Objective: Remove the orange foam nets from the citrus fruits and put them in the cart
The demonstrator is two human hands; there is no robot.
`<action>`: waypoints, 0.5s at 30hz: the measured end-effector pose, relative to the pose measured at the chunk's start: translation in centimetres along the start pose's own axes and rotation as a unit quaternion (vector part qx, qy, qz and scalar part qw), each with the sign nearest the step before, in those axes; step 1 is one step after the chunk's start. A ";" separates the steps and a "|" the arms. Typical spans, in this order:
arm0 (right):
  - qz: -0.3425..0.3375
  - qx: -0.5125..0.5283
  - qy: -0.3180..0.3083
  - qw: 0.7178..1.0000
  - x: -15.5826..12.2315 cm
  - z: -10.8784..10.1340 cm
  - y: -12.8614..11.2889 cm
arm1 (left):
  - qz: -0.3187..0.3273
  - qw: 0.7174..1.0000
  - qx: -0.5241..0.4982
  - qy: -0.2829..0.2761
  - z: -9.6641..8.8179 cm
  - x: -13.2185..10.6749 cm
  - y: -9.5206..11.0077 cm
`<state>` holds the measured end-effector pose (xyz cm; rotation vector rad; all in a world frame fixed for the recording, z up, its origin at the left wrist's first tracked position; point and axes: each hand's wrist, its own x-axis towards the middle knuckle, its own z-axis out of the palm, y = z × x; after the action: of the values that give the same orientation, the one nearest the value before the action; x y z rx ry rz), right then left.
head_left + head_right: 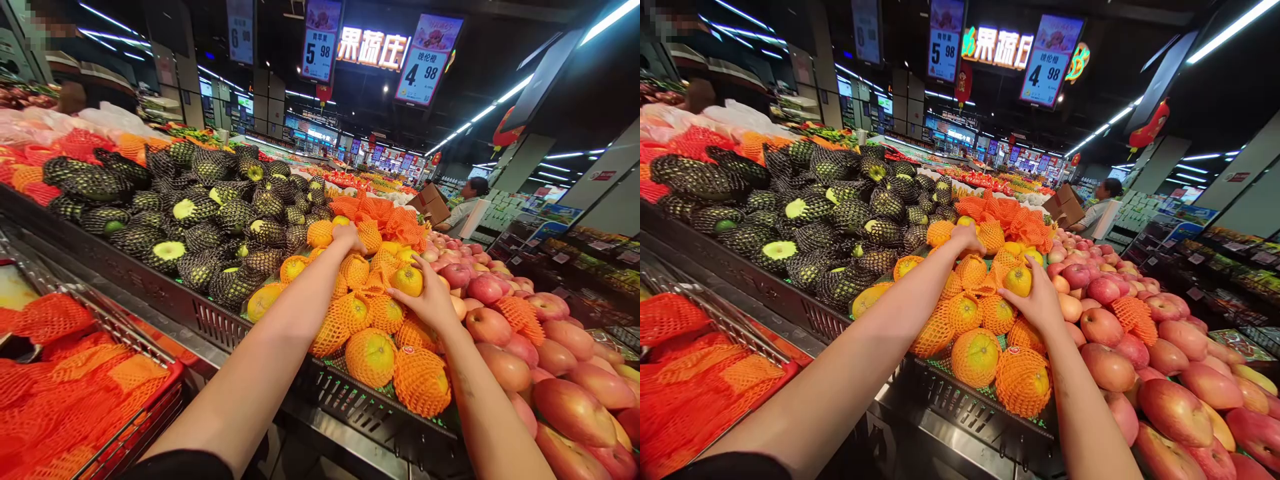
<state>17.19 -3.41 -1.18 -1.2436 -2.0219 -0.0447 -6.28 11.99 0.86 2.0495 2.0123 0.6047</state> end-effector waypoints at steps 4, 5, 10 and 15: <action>-0.003 0.004 0.000 1.000 0.0 0.1 0.1 | -0.031 0.994 -0.104 0.006 -0.5 -0.5 0.1; -0.005 0.006 0.000 1.000 0.0 0.1 0.2 | -0.019 0.991 -0.132 0.002 -0.3 -0.4 0.2; -0.005 0.011 0.002 1.000 0.0 0.2 0.4 | 0.063 0.983 -0.174 -0.022 0.9 0.0 0.3; -0.005 0.011 -0.001 1.000 -0.1 0.2 0.3 | -0.002 0.988 -0.135 -0.071 1.8 0.4 -0.3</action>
<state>17.35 -3.19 -1.46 -1.2204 -2.0241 -0.0261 -5.75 12.61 -0.80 1.8728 1.7474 0.6703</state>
